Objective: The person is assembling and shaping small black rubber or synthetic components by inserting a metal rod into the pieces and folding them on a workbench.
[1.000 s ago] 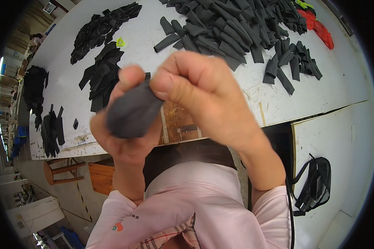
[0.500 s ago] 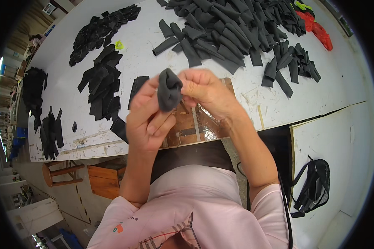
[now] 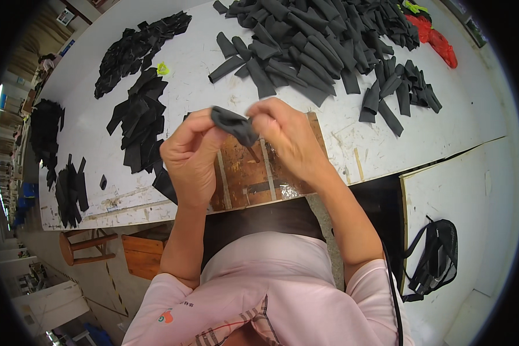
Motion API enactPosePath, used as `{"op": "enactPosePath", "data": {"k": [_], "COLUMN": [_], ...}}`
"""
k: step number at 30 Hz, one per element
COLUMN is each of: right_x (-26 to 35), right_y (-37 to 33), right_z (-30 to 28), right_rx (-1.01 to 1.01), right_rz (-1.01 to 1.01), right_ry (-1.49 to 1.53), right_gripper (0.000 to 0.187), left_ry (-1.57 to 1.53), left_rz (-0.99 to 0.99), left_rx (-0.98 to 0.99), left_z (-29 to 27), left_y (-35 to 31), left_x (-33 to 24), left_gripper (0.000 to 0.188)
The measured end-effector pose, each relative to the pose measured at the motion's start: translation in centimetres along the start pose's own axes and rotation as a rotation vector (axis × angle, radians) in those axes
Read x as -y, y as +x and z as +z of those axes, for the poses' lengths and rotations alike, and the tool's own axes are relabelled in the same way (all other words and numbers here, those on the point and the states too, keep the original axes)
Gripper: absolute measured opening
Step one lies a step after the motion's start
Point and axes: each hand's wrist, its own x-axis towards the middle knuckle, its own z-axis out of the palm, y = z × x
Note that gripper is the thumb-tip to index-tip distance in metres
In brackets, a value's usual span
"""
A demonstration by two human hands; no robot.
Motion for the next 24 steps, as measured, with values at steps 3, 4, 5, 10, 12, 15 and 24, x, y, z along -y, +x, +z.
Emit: {"op": "enactPosePath", "data": {"k": [3, 4, 5, 10, 12, 15, 24], "right_x": [3.8, 3.7, 3.4, -1.4, -0.8, -1.3, -1.6], "right_y": [0.0, 0.3, 0.9, -0.5, -0.3, -0.2, -0.8], "right_z": [0.2, 0.0, -0.4, -0.2, -0.5, -0.4, -0.5], "right_rx": [0.187, 0.183, 0.255, 0.308, 0.310, 0.243, 0.340], "right_rz": [-0.396, -0.392, -0.411, -0.244, -0.273, -0.316, -0.116], "right_ry": [-0.603, -0.606, -0.746, -0.622, -0.560, -0.381, -0.424], "right_gripper": [0.027, 0.027, 0.026, 0.014, 0.013, 0.012, 0.020], "left_ry": [-0.343, -0.346, -0.336, -0.340, -0.377, -0.069, 0.132], "left_rz": [-0.052, -0.056, -0.063, -0.257, -0.298, -0.415, -0.234], "left_rx": [-0.187, -0.183, -0.194, -0.101, -0.133, 0.150, 0.071], "left_z": [0.8, 0.7, 0.4, 0.7, 1.1, 1.7, 2.3], "left_y": [-0.6, -0.8, -1.1, -1.0, 0.1, 1.7, 0.6], "left_x": [-1.6, -1.6, -1.3, 0.1, -0.6, -2.6, -1.4], "left_gripper": [0.010, 0.010, 0.008, 0.013, 0.014, 0.012, 0.017]}}
